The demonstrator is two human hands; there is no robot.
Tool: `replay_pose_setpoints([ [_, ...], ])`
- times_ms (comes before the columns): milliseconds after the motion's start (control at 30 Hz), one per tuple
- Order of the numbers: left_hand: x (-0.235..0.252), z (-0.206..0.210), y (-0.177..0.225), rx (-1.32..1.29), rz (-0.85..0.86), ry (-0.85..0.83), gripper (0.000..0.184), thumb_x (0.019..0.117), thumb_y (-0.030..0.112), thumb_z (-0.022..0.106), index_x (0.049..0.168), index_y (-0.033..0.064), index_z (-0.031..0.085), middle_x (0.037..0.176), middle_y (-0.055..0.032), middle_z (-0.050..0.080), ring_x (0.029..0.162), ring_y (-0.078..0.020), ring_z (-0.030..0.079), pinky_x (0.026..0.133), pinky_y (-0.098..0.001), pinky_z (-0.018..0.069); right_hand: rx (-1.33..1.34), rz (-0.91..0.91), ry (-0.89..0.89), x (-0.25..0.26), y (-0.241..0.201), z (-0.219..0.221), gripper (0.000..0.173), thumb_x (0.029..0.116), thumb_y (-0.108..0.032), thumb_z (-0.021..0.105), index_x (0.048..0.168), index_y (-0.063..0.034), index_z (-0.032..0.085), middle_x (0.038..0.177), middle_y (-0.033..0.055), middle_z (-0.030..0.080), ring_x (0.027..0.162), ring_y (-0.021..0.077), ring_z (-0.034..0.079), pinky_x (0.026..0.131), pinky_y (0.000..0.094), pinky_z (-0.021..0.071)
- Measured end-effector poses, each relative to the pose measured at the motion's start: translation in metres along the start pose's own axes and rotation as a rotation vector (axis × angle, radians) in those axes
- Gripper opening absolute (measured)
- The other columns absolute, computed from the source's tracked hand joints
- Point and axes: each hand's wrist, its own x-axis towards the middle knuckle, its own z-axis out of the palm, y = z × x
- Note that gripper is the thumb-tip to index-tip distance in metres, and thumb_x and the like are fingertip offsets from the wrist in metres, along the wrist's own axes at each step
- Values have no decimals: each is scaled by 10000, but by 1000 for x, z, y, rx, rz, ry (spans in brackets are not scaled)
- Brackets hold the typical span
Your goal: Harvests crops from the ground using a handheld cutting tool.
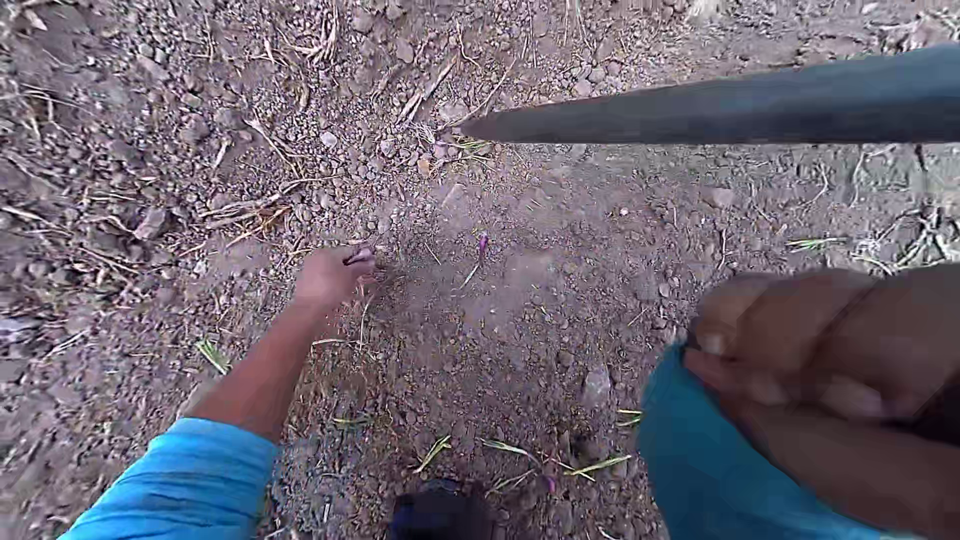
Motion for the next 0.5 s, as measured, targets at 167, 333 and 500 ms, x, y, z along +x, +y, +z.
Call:
replay_pose_setpoints([
  [167, 12, -13, 51, 144, 101, -43, 373, 1091, 250, 539, 1093, -98, 674, 1018, -328, 665, 974, -499, 648, 885, -703, 461, -474, 814, -65, -43, 185, 29, 485, 1018, -404, 557, 1065, 73, 626, 679, 65, 581, 578, 157, 559, 595, 382, 522],
  [333, 29, 37, 92, 213, 130, -202, 373, 1078, 252, 561, 1066, -101, 679, 1136, -339, 656, 1128, -515, 622, 954, -713, 452, -411, 656, 160, -86, 142, 24, 510, 955, -586, 584, 897, -81, 626, 608, -91, 549, 509, 12, 523, 486, 234, 479],
  [500, 18, 78, 70, 251, 115, -321, 351, 1045, 305, 622, 1142, -22, 706, 1219, -294, 660, 1194, -489, 609, 978, -719, 439, -167, 472, 53, -83, -15, -15, 436, 975, -623, 559, 929, -201, 661, 671, -104, 615, 555, -21, 577, 526, 152, 489],
])
